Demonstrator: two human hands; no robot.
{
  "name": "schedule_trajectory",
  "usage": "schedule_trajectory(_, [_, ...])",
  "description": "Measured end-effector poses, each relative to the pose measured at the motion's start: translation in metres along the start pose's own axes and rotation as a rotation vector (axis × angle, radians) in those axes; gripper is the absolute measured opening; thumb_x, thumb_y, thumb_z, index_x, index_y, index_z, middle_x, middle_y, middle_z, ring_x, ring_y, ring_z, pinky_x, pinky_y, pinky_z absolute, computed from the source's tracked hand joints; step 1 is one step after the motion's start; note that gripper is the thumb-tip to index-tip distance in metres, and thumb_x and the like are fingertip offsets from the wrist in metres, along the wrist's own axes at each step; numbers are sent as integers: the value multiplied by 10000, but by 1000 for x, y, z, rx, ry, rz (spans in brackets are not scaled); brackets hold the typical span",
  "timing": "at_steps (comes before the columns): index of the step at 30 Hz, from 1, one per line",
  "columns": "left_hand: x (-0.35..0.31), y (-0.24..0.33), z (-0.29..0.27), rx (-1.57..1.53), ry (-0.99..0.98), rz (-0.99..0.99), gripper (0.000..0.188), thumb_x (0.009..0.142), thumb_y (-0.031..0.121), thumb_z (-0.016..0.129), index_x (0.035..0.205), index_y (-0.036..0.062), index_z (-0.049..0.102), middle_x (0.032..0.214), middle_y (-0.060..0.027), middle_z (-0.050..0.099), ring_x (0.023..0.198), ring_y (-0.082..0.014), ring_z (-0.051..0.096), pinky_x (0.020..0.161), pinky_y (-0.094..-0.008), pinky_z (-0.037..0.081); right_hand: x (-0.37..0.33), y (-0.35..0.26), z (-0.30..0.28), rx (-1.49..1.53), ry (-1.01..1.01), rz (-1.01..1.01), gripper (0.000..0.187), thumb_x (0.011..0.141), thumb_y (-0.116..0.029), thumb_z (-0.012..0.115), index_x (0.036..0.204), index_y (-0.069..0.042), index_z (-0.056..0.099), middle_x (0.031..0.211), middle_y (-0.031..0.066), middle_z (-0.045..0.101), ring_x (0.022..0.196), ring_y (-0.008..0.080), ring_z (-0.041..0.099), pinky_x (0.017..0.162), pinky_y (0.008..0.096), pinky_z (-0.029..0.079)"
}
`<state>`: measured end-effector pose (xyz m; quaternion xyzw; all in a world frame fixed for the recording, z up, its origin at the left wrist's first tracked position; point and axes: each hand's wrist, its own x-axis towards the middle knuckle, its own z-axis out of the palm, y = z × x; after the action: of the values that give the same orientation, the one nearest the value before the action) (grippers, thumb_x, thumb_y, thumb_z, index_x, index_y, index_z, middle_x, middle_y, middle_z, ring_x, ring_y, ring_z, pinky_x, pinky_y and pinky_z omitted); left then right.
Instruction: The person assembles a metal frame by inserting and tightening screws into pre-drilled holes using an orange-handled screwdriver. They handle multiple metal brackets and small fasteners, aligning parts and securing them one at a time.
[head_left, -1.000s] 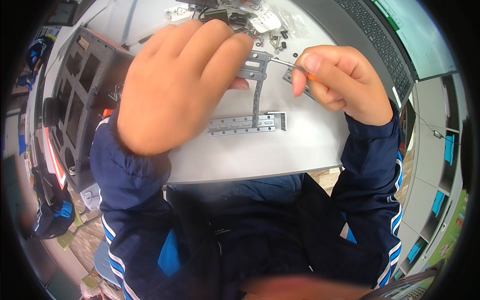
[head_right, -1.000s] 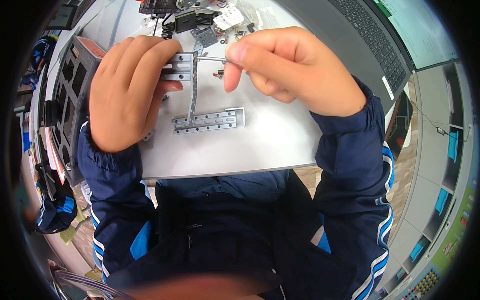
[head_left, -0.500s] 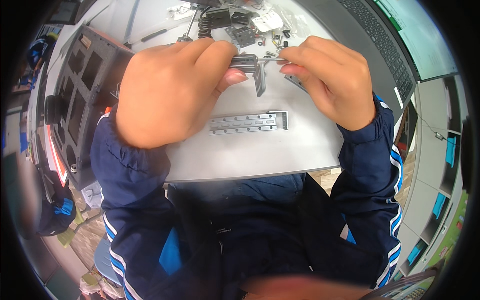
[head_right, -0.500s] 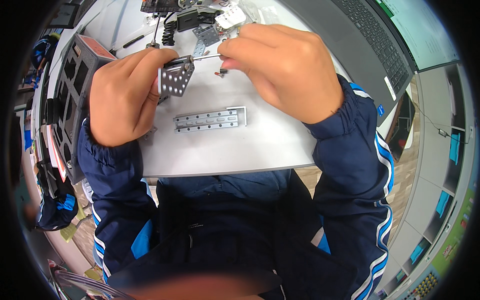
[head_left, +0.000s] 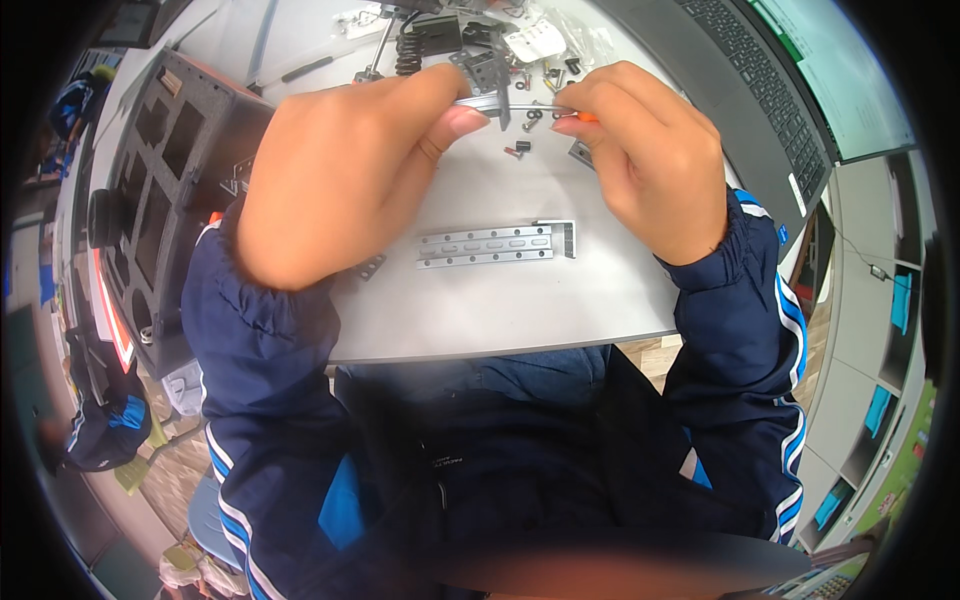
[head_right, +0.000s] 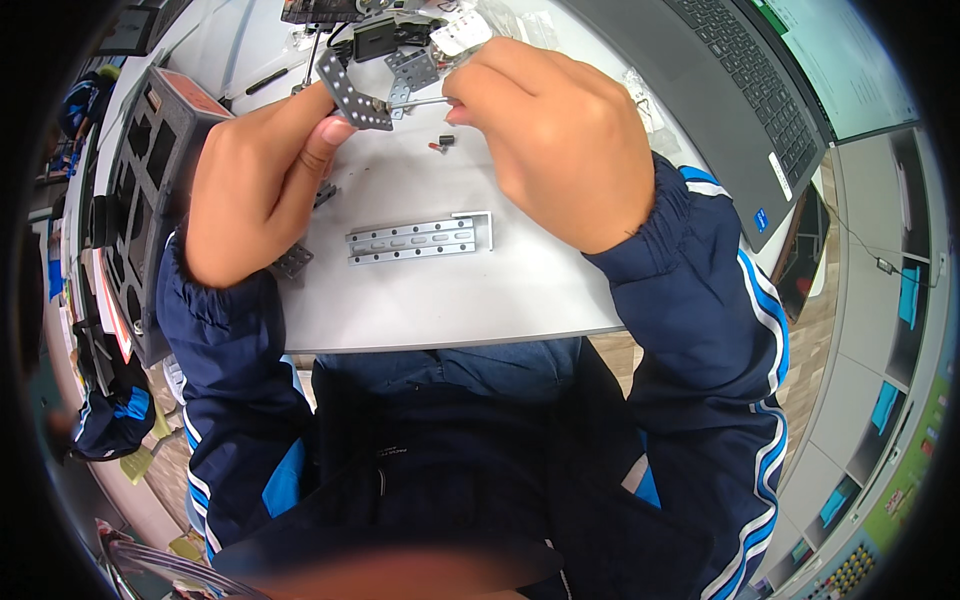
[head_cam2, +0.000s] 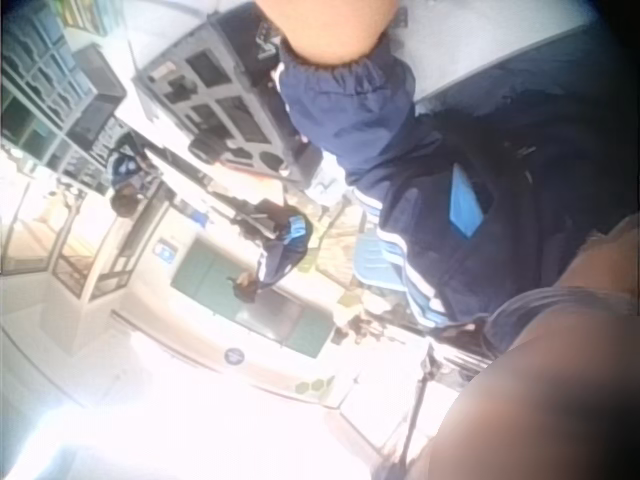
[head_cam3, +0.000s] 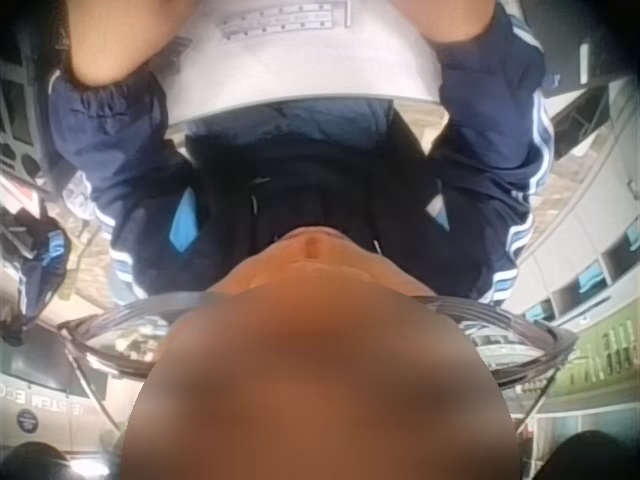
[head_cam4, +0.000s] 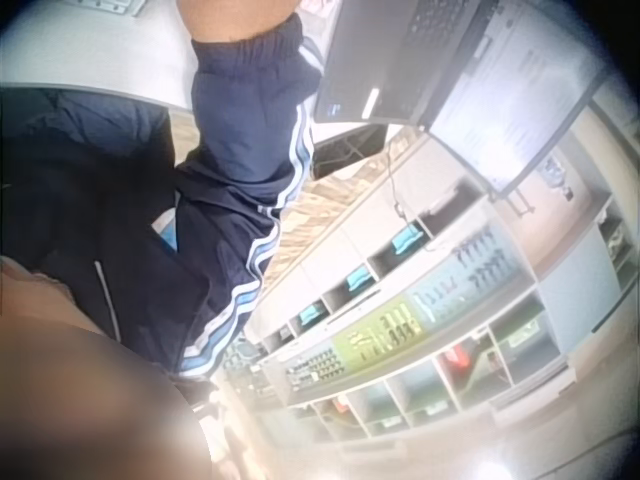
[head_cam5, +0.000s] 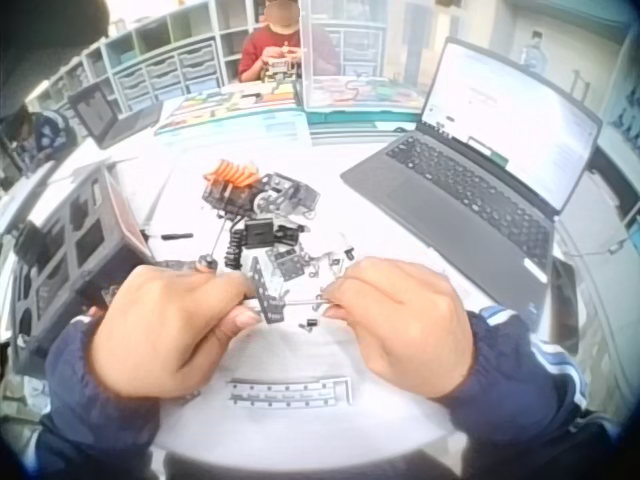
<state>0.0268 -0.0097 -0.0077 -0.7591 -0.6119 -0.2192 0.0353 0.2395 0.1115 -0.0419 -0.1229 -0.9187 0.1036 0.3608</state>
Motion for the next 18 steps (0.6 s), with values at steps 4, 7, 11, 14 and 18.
schedule_trajectory(4, [1, 3, -3, -164, -61, -160, 269, 1044, 325, 577, 947, 76, 605, 609, -115, 602, 597, -351, 630, 558, -447, 465, 0, 4, 1, -89, 43, -84, 229, 776, 83, 744, 970, -36, 720, 894, 74, 687, 796, 254, 649, 706, 329, 524])
schedule_trajectory(7, [2, 4, -6, -377, -151, -232, 285, 1056, 298, 564, 906, 60, 610, 605, -124, 598, 601, -357, 633, 567, -439, 475, 2, 7, -2, -144, 53, -132, 216, 782, 73, 744, 964, -41, 725, 887, 64, 685, 807, 254, 643, 723, 336, 512])
schedule_trajectory(11, [3, 3, -7, -346, -146, -260, 311, 1064, 288, 548, 885, 50, 636, 615, -124, 615, 621, -361, 645, 587, -432, 491, 1, 4, 2, -56, 21, -45, 274, 711, 65, 713, 937, -89, 720, 865, 21, 647, 857, 242, 609, 788, 358, 457])
schedule_trajectory(14, [3, 1, -5, -316, -164, -258, 324, 1064, 295, 546, 891, 42, 652, 649, -135, 650, 641, -371, 654, 598, -431, 500, 1, 4, 5, -114, 24, -92, 285, 688, 65, 715, 925, -92, 727, 884, 8, 666, 878, 223, 613, 798, 361, 439])
schedule_trajectory(18, [3, 0, -1, -345, -154, -241, 339, 1063, 301, 546, 899, 29, 664, 700, -164, 680, 656, -385, 658, 605, -430, 508, -1, 4, 5, -138, 95, -138, 259, 675, 69, 728, 878, -91, 728, 902, -3, 682, 861, 214, 617, 789, 360, 442])
